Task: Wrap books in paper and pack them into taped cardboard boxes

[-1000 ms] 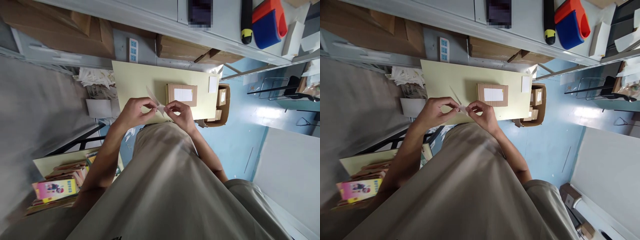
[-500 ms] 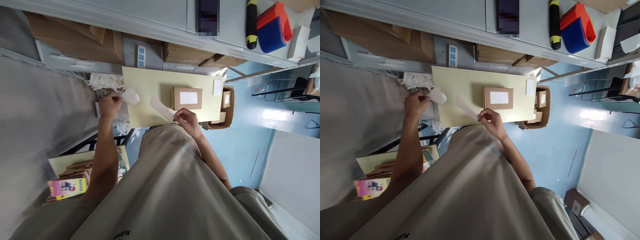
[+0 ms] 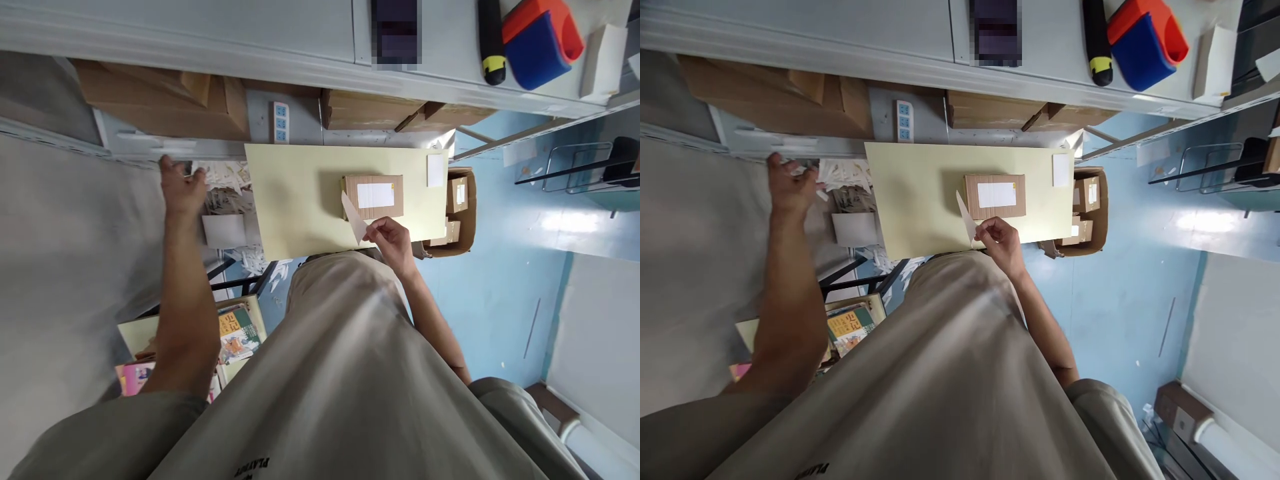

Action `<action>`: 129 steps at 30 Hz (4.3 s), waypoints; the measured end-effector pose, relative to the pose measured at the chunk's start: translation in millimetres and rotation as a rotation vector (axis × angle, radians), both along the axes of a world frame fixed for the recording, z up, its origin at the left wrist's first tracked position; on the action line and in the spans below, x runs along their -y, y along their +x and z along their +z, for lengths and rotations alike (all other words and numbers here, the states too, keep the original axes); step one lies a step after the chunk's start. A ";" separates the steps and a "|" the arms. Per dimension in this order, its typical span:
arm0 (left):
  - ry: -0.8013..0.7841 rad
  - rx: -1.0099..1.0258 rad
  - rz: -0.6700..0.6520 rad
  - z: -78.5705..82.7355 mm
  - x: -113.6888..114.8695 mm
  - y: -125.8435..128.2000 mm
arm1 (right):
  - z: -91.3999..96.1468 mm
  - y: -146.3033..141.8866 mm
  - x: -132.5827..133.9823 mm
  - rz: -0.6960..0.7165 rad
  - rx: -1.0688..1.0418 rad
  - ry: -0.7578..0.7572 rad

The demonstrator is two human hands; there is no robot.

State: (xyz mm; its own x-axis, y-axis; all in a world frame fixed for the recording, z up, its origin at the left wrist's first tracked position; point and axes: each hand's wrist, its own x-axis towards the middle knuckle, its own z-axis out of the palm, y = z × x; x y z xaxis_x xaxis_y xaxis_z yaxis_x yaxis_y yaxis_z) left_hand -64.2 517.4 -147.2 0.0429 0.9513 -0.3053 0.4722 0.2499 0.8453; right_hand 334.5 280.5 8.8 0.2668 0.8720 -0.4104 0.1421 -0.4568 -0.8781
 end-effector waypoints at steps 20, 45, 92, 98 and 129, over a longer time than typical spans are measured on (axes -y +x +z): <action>-0.054 0.394 -0.211 120.5 183.5 299.9 | -26.0 83.9 -16.6 0.061 -0.166 0.047; -0.188 0.791 0.441 92.4 189.4 342.2 | -83.7 208.3 -9.6 0.085 -0.114 0.017; -0.181 0.329 0.386 4.9 170.0 318.6 | -111.4 155.6 -5.1 0.018 0.101 -0.076; -0.207 0.404 0.368 -25.7 139.9 326.9 | -150.9 152.8 -32.5 0.057 0.233 -0.170; -0.159 0.291 0.357 -53.6 108.2 342.7 | -161.8 148.3 -65.6 0.149 0.488 -0.372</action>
State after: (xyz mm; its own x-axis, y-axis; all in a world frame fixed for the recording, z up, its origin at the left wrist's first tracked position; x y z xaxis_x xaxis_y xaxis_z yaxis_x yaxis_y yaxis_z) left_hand 278.4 409.2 -200.7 -0.1724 0.8647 -0.4718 0.0833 0.4900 0.8677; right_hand 482.8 346.1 -153.0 0.3862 0.7369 -0.5549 0.5719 -0.6633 -0.4828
